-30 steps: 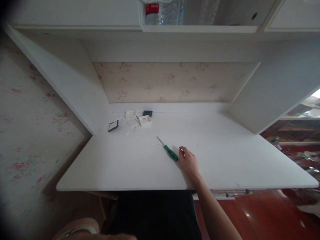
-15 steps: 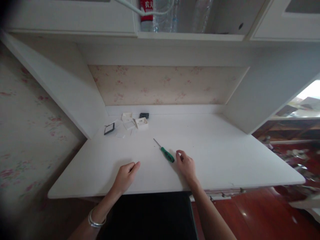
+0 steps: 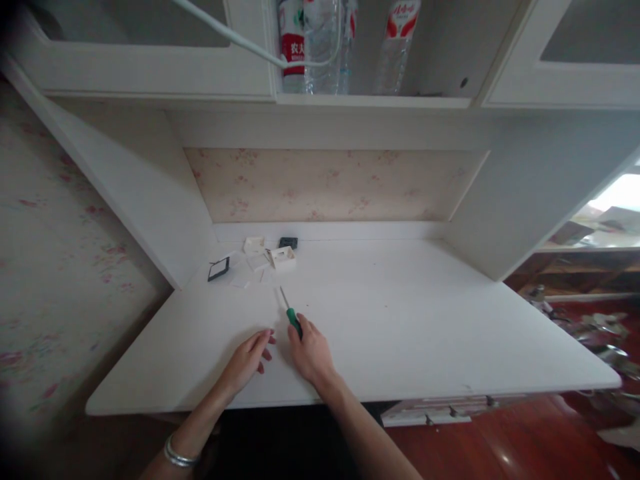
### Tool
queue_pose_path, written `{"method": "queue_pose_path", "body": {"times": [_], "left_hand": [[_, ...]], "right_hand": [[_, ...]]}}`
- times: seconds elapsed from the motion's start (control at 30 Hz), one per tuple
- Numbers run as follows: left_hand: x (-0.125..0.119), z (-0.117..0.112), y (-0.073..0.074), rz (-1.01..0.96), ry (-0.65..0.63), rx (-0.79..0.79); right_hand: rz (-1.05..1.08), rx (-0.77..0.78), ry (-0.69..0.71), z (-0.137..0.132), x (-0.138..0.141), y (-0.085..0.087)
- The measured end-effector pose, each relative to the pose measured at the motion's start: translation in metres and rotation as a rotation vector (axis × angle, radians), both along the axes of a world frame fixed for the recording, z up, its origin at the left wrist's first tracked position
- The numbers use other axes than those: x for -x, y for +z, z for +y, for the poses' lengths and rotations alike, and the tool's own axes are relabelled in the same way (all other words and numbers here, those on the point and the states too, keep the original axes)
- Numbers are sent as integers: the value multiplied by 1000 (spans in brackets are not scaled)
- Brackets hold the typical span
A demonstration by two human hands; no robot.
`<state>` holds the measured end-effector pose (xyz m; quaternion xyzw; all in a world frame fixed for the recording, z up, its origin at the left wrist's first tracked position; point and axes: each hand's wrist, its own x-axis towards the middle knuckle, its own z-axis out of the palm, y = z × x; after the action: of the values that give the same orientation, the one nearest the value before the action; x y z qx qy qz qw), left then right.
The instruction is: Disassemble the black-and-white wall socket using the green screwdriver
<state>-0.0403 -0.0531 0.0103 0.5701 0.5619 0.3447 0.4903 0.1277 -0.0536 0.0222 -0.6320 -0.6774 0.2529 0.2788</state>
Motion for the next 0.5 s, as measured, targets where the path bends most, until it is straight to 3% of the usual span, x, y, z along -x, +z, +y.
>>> {"method": "queue_pose_path", "body": {"times": [0.13,0.23,0.3,0.4,0.5], "left_hand": [[-8,6,4,-85,123,-67],[-1,12,0,-21,243,-75],[12,18,-5,109,263,-76],[44,26,-9,490,305,-273],[76,27,-9,811,327,-260]], "right_hand": [[160,-16,297,-16,27,14],[216,-16,472,-18,25,18],[229,-9,381,-15,13,14],[251,-21,89,-9,-16,-3],[276,-74,-75,-4,-52,-22]]}}
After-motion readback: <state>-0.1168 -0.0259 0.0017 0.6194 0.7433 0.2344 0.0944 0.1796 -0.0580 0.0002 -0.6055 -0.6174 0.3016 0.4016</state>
